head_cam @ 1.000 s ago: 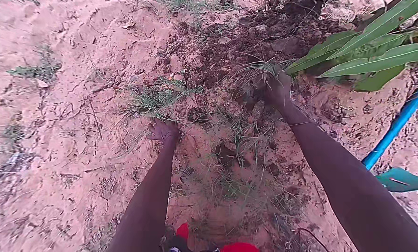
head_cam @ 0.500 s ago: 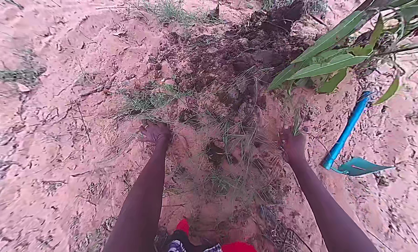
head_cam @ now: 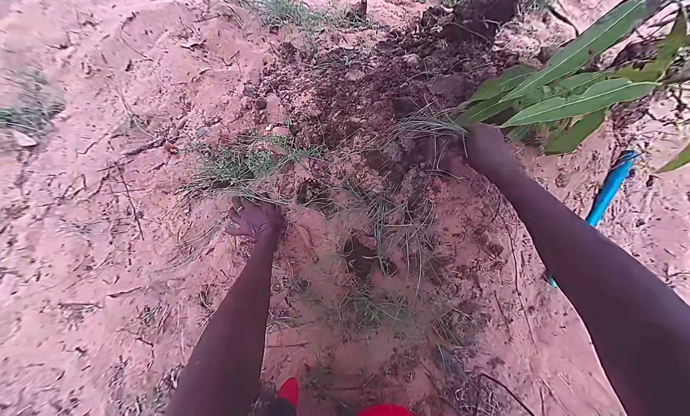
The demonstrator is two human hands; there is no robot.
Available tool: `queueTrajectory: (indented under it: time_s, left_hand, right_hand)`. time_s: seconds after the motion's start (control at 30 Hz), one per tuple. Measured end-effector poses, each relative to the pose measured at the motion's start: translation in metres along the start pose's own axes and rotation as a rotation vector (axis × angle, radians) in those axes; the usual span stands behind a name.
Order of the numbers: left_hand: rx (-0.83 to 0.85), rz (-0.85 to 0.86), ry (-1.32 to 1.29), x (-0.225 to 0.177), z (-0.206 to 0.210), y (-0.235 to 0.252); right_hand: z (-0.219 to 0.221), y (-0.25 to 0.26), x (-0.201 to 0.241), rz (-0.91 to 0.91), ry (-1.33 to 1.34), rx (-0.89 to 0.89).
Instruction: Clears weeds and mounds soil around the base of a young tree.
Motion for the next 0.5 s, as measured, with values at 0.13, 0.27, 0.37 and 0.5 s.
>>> queueTrajectory:
  time_s: [0.13, 0.27, 0.37, 0.5]
  left_hand:
    - [-0.004, 0.009, 0.030, -0.001, -0.001, 0.000]
    - [-0.014, 0.005, 0.018, 0.001, 0.002, 0.001]
    - [-0.005, -0.006, 0.004, 0.001, 0.001, 0.001]
    - [0.005, -0.007, 0.008, 0.001, 0.001, 0.000]
  right_hand:
    - [-0.022, 0.060, -0.012, 0.019, 0.196, -0.196]
    - [-0.059, 0.072, -0.084, 0.062, 0.344, -0.719]
    - [-0.070, 0.068, -0.117, 0.206, 0.559, -0.565]
    - [-0.063, 0.066, -0.105, 0.309, 0.544, -0.509]
Point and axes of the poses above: each hand's wrist, its own y-axis towards the middle knuckle, its own z-axis out of the palm, x = y × z, the point moved 3 cm from there along y, towards the middle knuckle, and after that the axes turned 10 degrees about -x, right-handed, at the moved point
